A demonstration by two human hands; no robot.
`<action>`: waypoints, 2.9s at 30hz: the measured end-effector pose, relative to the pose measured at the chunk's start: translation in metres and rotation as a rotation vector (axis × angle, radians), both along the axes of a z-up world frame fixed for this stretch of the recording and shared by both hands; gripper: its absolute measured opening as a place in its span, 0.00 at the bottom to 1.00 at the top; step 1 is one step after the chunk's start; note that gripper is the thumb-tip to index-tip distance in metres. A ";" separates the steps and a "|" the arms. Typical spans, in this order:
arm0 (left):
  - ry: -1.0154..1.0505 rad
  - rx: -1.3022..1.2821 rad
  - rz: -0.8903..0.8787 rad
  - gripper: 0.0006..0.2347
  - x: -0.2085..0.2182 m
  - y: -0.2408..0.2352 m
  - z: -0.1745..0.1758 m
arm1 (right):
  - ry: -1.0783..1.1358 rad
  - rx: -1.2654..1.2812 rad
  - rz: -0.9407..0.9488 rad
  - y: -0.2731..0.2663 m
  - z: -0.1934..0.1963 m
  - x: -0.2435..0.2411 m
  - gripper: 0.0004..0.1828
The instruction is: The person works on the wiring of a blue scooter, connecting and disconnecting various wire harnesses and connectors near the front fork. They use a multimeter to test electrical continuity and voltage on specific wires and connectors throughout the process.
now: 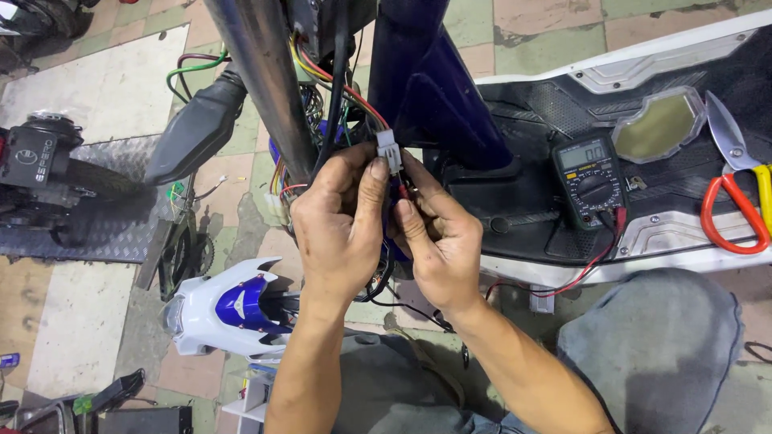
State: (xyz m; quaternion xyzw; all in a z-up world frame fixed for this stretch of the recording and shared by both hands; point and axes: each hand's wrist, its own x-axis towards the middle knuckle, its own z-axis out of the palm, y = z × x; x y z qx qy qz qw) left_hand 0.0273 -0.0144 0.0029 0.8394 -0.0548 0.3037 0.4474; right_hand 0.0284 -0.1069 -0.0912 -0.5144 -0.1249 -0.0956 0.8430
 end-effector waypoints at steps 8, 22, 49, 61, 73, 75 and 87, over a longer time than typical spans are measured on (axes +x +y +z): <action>0.015 0.020 -0.009 0.05 -0.001 -0.001 0.001 | 0.032 0.050 0.029 -0.004 0.012 0.002 0.19; 0.083 -0.002 -0.009 0.05 -0.001 -0.005 -0.006 | 0.064 0.110 0.000 -0.004 0.026 0.005 0.13; 0.000 0.070 0.071 0.03 0.002 -0.014 -0.002 | 0.207 0.108 0.147 -0.017 0.023 0.007 0.21; -0.088 0.205 0.112 0.02 0.003 -0.019 -0.004 | 0.351 0.263 0.211 -0.011 0.014 0.016 0.25; -0.046 0.203 0.060 0.02 0.000 -0.012 -0.005 | 0.372 0.293 0.329 -0.033 0.016 0.028 0.33; -0.039 0.197 0.059 0.02 0.000 -0.013 -0.005 | 0.361 0.270 0.333 -0.035 0.011 0.031 0.35; -0.050 0.164 0.037 0.03 -0.001 -0.010 -0.003 | 0.373 0.250 0.329 -0.040 0.024 0.030 0.34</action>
